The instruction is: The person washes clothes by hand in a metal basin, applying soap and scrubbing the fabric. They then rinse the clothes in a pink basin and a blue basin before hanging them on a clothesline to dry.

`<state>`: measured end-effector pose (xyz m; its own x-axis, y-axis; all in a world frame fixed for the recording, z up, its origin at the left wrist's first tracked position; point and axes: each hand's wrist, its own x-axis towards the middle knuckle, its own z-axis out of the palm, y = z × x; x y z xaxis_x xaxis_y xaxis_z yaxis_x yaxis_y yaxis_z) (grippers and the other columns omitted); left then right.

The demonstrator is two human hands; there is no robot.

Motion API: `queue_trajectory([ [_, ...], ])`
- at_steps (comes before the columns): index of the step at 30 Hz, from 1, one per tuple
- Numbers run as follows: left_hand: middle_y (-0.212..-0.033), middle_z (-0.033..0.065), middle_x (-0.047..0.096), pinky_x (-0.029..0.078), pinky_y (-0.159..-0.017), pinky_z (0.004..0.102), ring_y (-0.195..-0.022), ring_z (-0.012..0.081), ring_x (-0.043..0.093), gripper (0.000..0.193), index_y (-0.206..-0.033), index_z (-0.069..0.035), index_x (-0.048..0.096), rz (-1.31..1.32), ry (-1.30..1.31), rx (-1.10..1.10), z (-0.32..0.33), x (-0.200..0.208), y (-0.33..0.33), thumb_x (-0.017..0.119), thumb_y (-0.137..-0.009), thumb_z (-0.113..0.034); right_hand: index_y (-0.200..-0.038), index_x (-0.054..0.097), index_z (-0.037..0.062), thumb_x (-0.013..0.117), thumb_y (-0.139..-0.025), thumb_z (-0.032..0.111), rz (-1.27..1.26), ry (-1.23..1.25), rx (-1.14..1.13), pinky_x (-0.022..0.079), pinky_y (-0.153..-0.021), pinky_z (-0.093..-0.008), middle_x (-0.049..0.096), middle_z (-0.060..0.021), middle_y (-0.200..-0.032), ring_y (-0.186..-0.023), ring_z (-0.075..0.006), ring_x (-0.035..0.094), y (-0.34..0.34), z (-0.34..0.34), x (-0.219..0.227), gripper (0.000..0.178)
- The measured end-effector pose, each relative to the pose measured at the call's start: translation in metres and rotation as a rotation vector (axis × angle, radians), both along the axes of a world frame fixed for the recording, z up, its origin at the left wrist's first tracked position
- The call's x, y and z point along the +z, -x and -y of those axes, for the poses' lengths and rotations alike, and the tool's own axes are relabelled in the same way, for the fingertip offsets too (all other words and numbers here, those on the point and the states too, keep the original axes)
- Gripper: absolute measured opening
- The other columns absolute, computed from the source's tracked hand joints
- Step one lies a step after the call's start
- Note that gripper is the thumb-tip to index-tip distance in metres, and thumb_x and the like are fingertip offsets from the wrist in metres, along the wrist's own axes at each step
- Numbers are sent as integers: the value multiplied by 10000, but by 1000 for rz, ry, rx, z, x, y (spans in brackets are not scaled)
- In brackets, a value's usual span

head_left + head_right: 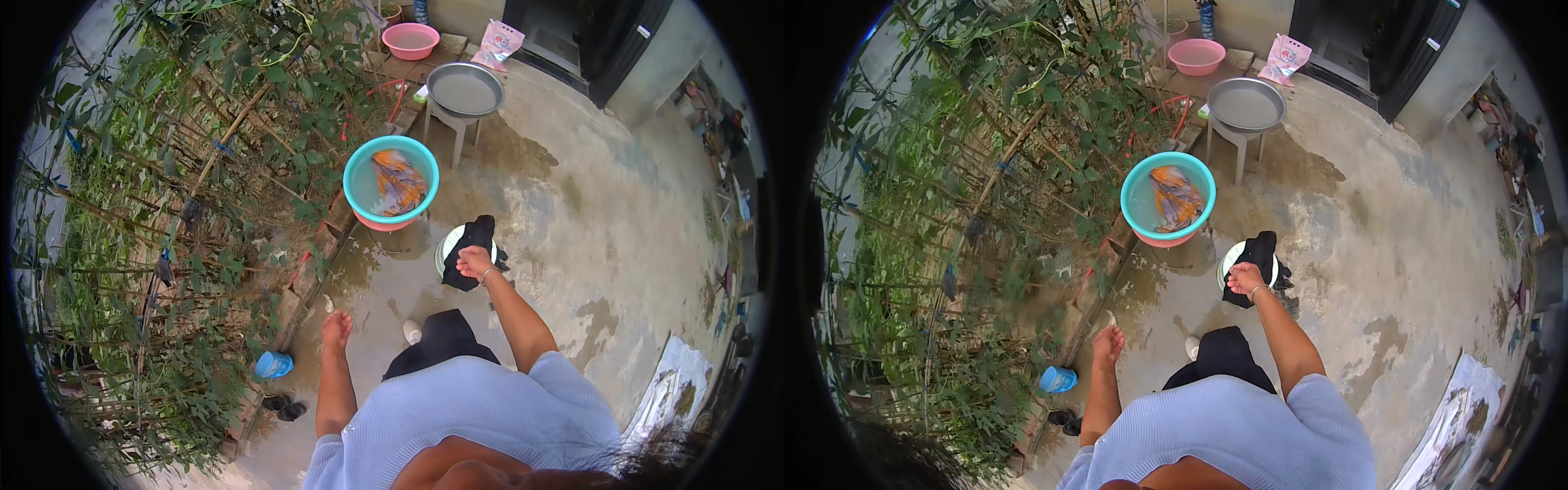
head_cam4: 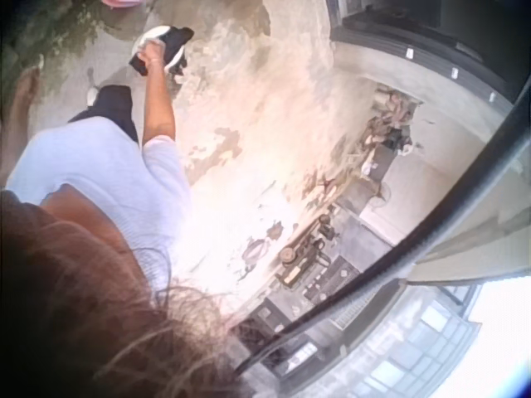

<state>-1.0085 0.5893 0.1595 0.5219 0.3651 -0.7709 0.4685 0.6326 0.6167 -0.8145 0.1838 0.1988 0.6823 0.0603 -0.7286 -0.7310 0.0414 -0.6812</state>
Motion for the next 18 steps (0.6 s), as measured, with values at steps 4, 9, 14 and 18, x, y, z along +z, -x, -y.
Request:
queue_trajectory([
  [4, -952, 64, 663, 550, -709, 307, -821, 172, 648, 162, -1031, -73, 600, 160, 49, -165, 16, 22, -153, 502, -961, -182, -1019, 602, 65, 623, -852, 165, 63, -85, 153, 537, -528, -265, 615, -48, -831, -655, -146, 638, -135, -73, -19, 195],
  [9, -1153, 116, 584, 544, -817, 344, -996, 227, 604, 252, -1164, -64, 568, 176, 118, -169, 42, -5, -316, 474, -983, -211, -1218, 547, 133, 664, -816, 327, 271, 363, 427, 537, -729, -374, 590, -142, -1073, -906, -259, 628, -284, -138, -83, 461],
  [14, -1382, 160, 402, 460, -936, 516, -1230, 354, 446, 523, -1407, -132, 353, -182, 251, -145, 103, -87, -416, 422, -982, -429, -1378, 436, 194, 671, -747, 491, 350, 853, 651, 389, -1009, -443, 385, -253, -1381, -1228, -367, 446, -329, -163, -183, 736],
  [18, -1423, 134, 387, 346, -1010, 596, -1289, 371, 391, 669, -1433, -156, 313, -77, 485, -48, 109, -143, -450, 356, -938, -603, -1324, 477, 132, 665, -785, 451, 253, 734, 442, 477, -884, -422, 550, -182, -1264, -1081, -394, 566, -316, -201, -205, 653],
])
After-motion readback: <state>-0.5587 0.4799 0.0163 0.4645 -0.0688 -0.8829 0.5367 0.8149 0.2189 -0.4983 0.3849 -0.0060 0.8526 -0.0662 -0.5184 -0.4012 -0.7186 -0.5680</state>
